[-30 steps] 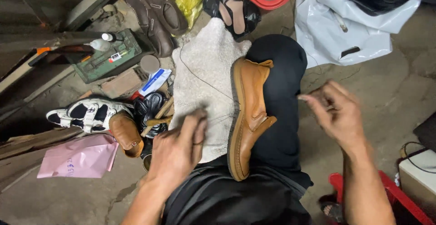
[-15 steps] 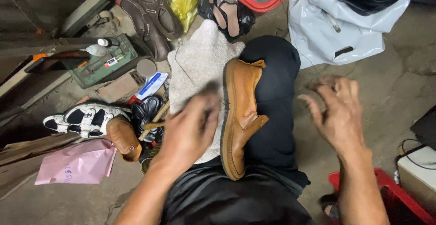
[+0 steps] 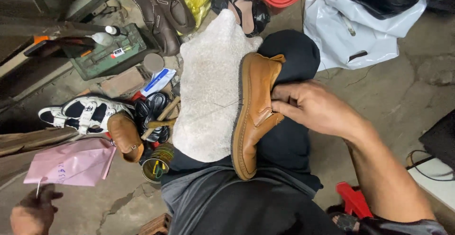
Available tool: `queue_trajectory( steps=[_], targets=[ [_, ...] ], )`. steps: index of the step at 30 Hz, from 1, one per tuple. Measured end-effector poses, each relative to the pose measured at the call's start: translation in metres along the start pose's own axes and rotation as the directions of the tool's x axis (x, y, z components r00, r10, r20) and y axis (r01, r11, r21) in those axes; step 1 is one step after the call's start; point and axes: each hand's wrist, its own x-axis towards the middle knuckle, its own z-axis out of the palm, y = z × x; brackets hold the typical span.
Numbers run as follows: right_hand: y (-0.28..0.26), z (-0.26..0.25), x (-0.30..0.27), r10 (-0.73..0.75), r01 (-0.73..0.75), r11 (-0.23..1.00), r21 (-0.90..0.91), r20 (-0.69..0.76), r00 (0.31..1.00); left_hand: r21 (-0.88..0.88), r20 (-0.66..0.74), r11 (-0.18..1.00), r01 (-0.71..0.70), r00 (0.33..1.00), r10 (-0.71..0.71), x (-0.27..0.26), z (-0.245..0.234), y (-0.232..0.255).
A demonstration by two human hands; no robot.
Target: The person sews a brown leather shoe using a needle and thread. They repeatedly push the needle through the shoe's sole and pull the thread to stitch it, working on the shoe while it rests on their lap.
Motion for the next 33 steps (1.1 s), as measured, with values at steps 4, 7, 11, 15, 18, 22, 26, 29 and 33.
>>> queue_trajectory(
  steps=[4,7,11,15,18,22,26,29,33],
  targets=[
    [-0.011,0.002,-0.004,0.033,-0.05,0.99,-0.129,-0.129,0.991,0.539,-0.002,0.778,0.322,0.925,-0.381,0.024,0.028,-0.021],
    [-0.011,0.012,-0.009,-0.121,0.081,0.985,-0.154,-0.269,0.956,0.573,0.166,0.777,0.261,0.891,-0.422,0.001,0.023,0.139],
    [0.001,0.013,-0.018,-0.143,0.092,0.98,-0.179,-0.296,0.944,-0.113,-0.062,0.879,-0.463,0.886,0.459,-0.065,0.037,0.325],
    [0.026,0.004,-0.038,-0.11,0.04,0.98,-0.195,-0.361,0.926,-0.543,0.048,0.464,-0.7,0.526,0.849,-0.135,0.024,0.465],
    [0.058,-0.008,-0.067,0.045,-0.142,0.971,-0.191,-0.439,0.897,-0.622,0.157,0.398,-0.674,0.391,0.907,-0.146,0.034,0.503],
    [0.077,-0.004,-0.086,0.143,-0.152,0.988,0.033,-0.573,0.807,-0.601,0.199,0.449,-0.661,0.42,0.885,-0.144,0.022,0.514],
    [0.061,0.013,-0.066,0.194,0.273,0.822,0.5,-0.697,0.69,-0.61,0.396,0.644,-0.462,0.527,0.752,-0.15,0.019,0.519],
    [0.045,0.01,-0.046,0.052,0.642,0.064,0.764,-0.645,0.762,-0.626,0.325,0.609,-0.487,0.547,0.771,-0.157,0.028,0.517],
    [0.061,0.019,-0.024,0.171,0.554,-0.026,0.832,-0.543,0.822,-0.641,0.256,0.567,-0.517,0.553,0.793,-0.168,0.029,0.524]
  ],
)
